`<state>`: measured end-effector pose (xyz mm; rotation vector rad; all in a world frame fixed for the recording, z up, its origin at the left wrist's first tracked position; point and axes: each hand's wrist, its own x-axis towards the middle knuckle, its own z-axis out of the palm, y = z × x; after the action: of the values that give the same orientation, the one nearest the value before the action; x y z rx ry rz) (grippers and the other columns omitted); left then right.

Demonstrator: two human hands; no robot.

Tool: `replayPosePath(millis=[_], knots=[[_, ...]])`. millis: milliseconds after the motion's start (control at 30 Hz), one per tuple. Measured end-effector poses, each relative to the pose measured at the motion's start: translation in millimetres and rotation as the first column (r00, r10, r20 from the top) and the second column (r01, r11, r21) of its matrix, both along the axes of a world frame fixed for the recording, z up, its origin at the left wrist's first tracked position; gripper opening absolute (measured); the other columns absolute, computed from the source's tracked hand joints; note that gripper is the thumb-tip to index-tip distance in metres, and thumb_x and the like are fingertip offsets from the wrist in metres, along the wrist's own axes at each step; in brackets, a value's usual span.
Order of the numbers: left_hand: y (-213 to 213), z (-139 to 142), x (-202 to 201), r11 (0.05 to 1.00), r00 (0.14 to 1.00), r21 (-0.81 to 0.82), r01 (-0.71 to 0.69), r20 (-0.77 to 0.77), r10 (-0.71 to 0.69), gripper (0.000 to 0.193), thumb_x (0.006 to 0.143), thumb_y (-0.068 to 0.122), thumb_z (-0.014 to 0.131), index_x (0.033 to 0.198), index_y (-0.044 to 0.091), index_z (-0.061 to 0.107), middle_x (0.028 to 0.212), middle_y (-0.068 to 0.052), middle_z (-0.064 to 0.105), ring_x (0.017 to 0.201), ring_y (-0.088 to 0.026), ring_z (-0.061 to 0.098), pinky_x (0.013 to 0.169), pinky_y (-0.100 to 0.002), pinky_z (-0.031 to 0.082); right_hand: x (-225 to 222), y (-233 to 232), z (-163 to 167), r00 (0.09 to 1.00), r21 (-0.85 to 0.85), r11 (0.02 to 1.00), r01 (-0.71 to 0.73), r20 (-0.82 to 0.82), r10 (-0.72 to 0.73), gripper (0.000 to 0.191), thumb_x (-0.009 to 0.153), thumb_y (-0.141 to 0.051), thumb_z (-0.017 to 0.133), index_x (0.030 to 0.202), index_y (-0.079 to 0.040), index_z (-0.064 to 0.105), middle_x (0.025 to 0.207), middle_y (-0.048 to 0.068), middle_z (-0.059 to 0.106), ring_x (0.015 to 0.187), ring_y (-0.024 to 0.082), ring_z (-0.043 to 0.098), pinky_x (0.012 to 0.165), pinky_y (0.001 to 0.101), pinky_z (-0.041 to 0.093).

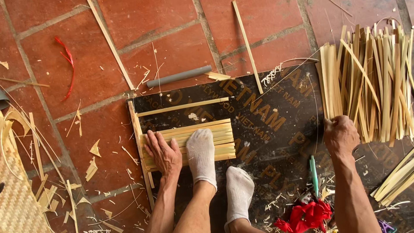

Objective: The person sits on a tiled floor and weaves thin bamboo strips crosswise over two horizontal bamboo slats held on a wooden frame, pressing each strip down with the hands and feet. They take new strips from a pile beside them and continue building up the woven panel.

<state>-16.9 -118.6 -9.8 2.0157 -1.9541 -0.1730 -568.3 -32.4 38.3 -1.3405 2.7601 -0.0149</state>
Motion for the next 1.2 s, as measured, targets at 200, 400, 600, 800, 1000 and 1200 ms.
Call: replayPosePath(millis=[200, 400, 600, 800, 1000, 1200], knots=[[0.9, -1.0, 3.3, 1.0, 1.0, 0.005, 0.009, 0.004, -0.009, 0.067, 0.102, 0.034, 0.057, 0.152, -0.008, 0.038, 0.165, -0.027, 0.028, 0.156, -0.043, 0.021, 0.126, -0.06, 0.012, -7.0, -1.9, 0.3, 0.997, -0.022, 0.998, -0.053, -0.065, 0.051, 0.029, 0.109, -0.025, 0.069, 0.088, -0.005, 0.07, 0.093, 0.013, 0.07, 0.079, 0.023, 0.062, 0.065, 0.0411, 0.05], [-0.4, -0.8, 3.0, 1.0, 1.0, 0.01, 0.006, -0.002, -0.006, 0.068, 0.102, 0.034, 0.057, 0.152, -0.007, 0.037, 0.166, -0.027, 0.028, 0.157, -0.043, 0.02, 0.127, -0.06, 0.011, -0.1, 0.8, -0.5, 1.0, -0.054, 0.999, 0.0, 0.022, 0.001, 0.032, 0.093, -0.034, 0.081, 0.1, -0.004, 0.072, 0.086, 0.014, 0.069, 0.07, 0.026, 0.062, 0.059, 0.0402, 0.05], [0.6, -0.7, 3.1, 1.0, 1.0, -0.006, 0.02, -0.003, -0.02, 0.069, 0.102, 0.035, 0.057, 0.153, -0.007, 0.036, 0.165, -0.027, 0.028, 0.156, -0.044, 0.021, 0.127, -0.06, 0.012, 6.6, 0.3, 8.8, 0.994, -0.12, 0.992, 0.026, 0.104, -0.013, 0.014, 0.106, -0.021, 0.072, 0.102, -0.01, 0.08, 0.097, 0.008, 0.076, 0.075, 0.019, 0.065, 0.06, 0.0356, 0.05], [0.0, 0.0, 3.0, 1.0, 1.0, 0.003, 0.02, 0.004, -0.02, 0.069, 0.101, 0.035, 0.058, 0.153, -0.007, 0.037, 0.166, -0.027, 0.028, 0.157, -0.043, 0.021, 0.127, -0.06, 0.012, 0.0, 15.6, 6.8, 0.983, -0.161, 0.979, 0.124, 0.152, -0.099, 0.014, 0.114, -0.023, 0.072, 0.108, -0.012, 0.078, 0.086, 0.01, 0.075, 0.073, 0.017, 0.065, 0.062, 0.033, 0.048], [-8.4, -5.5, -0.4, 0.999, 0.999, 0.02, -0.046, 0.013, 0.046, 0.069, 0.097, 0.036, 0.061, 0.149, -0.006, 0.043, 0.164, -0.023, 0.031, 0.155, -0.041, 0.023, 0.126, -0.058, 0.013, 47.0, -26.4, 17.7, 0.879, -0.655, 0.755, -0.041, 0.335, 0.339, 0.005, 0.115, -0.007, 0.067, 0.112, -0.004, 0.069, 0.1, 0.006, 0.058, 0.084, 0.013, 0.058, 0.071, 0.0246, 0.054], [-16.8, -13.1, 10.8, 0.996, 1.0, -0.081, -0.027, -0.008, 0.026, 0.067, 0.099, 0.036, 0.063, 0.146, -0.006, 0.044, 0.159, -0.027, 0.033, 0.153, -0.045, 0.026, 0.126, -0.062, 0.016, 223.5, -142.3, 1.4, 0.422, -0.394, 0.68, -0.619, 0.563, 0.711, 0.021, 0.089, -0.015, 0.073, 0.109, -0.015, 0.078, 0.082, 0.003, 0.064, 0.067, 0.021, 0.064, 0.059, 0.0347, 0.052]])
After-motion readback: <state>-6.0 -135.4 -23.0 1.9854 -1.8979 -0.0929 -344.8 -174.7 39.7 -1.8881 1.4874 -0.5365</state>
